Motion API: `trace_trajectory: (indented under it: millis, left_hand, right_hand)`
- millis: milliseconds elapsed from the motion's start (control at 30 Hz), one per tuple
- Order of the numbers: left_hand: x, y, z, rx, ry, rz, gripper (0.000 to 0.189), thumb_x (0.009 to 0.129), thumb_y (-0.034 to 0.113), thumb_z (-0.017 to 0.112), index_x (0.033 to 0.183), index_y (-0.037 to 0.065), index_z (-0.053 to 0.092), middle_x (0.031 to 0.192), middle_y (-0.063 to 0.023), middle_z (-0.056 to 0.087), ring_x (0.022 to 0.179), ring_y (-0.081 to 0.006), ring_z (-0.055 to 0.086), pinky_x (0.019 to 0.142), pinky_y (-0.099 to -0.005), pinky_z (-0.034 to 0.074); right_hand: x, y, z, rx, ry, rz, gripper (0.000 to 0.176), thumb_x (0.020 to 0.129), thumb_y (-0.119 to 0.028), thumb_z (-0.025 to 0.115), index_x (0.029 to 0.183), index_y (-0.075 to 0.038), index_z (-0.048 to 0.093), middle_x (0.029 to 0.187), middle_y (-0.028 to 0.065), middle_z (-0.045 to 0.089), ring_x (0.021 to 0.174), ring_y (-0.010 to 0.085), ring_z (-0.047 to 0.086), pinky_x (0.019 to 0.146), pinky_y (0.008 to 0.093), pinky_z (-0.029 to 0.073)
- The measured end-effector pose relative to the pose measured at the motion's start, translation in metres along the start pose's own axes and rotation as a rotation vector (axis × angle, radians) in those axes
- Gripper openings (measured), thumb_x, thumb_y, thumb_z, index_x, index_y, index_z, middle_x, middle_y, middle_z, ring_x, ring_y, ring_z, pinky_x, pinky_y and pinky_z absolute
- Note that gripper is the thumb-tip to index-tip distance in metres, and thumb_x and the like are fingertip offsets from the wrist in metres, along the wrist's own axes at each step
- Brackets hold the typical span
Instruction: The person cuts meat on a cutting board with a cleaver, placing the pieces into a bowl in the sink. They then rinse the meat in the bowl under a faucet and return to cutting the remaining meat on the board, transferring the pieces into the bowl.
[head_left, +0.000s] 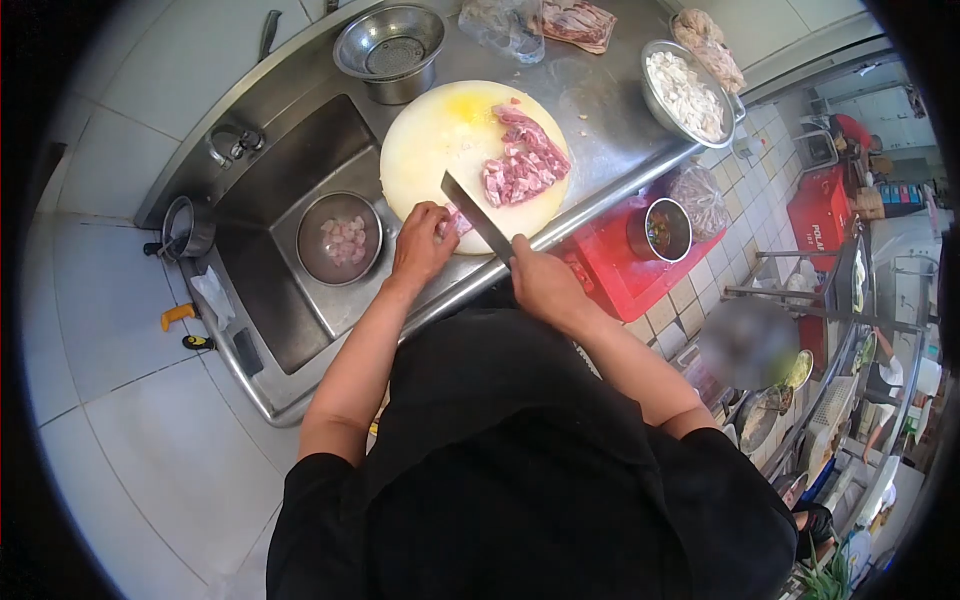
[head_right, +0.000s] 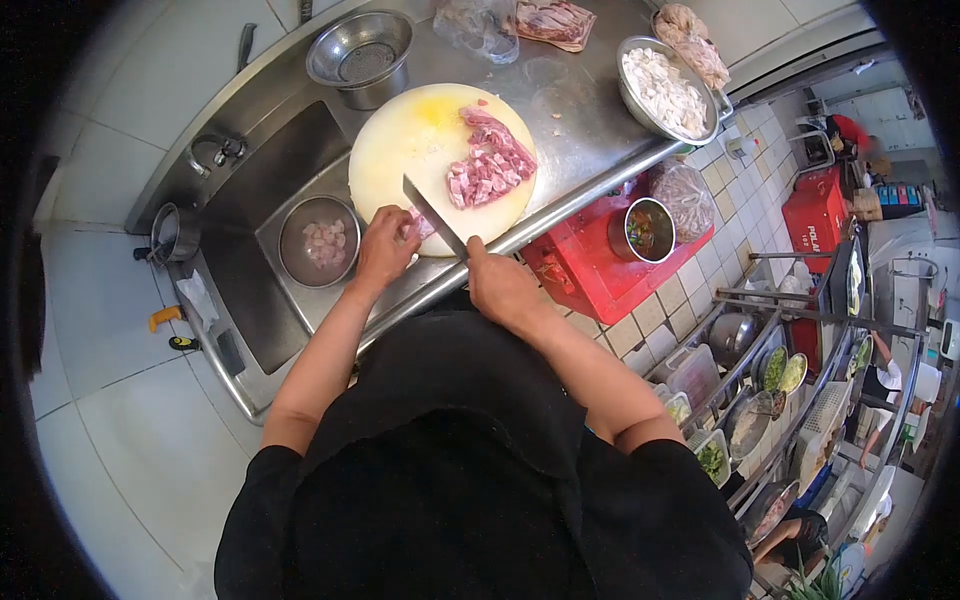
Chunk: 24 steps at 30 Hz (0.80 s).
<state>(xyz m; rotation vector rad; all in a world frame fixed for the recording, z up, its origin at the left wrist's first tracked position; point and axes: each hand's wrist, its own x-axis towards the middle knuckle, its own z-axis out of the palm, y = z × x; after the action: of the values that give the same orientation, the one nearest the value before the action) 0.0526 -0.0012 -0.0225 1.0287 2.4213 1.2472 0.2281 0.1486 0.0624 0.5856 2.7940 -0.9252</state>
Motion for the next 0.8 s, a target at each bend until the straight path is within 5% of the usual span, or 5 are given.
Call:
trace_trajectory:
  millis: [367, 600, 800]
  left_hand:
    - [0.006, -0.013, 0.01, 0.075, 0.023, 0.074, 0.029, 0.077, 0.012, 0.076, 0.105, 0.004, 0.07, 0.106, -0.0111, 0.066, 0.103, -0.0322, 0.062, 0.091, -0.0404, 0.052]
    - [0.003, -0.01, 0.012, 0.066, 0.004, 0.056, 0.03, 0.076, 0.012, 0.078, 0.104, 0.004, 0.07, 0.104, -0.0102, 0.066, 0.1, -0.0323, 0.063, 0.088, -0.0414, 0.052]
    - [0.003, -0.016, 0.014, 0.055, 0.013, 0.097, 0.03, 0.075, 0.012, 0.079, 0.103, 0.004, 0.07, 0.103, -0.0095, 0.066, 0.101, -0.0316, 0.063, 0.088, -0.0407, 0.052]
  right_hand:
    - [0.055, -0.02, 0.014, -0.053, -0.099, -0.018, 0.017, 0.094, -0.005, 0.042, 0.108, 0.004, 0.046, 0.084, 0.0323, 0.067, 0.083, 0.0482, 0.068, 0.075, 0.058, 0.052]
    - [0.009, -0.016, -0.006, -0.067, -0.249, 0.123, 0.017, 0.094, -0.004, 0.042, 0.108, 0.005, 0.046, 0.085, 0.0335, 0.067, 0.084, 0.0496, 0.067, 0.076, 0.0586, 0.052]
    - [0.077, -0.026, 0.028, -0.041, -0.117, 0.019, 0.022, 0.092, -0.003, 0.042, 0.111, 0.006, 0.047, 0.085, 0.0325, 0.067, 0.086, 0.0476, 0.068, 0.076, 0.0557, 0.053]
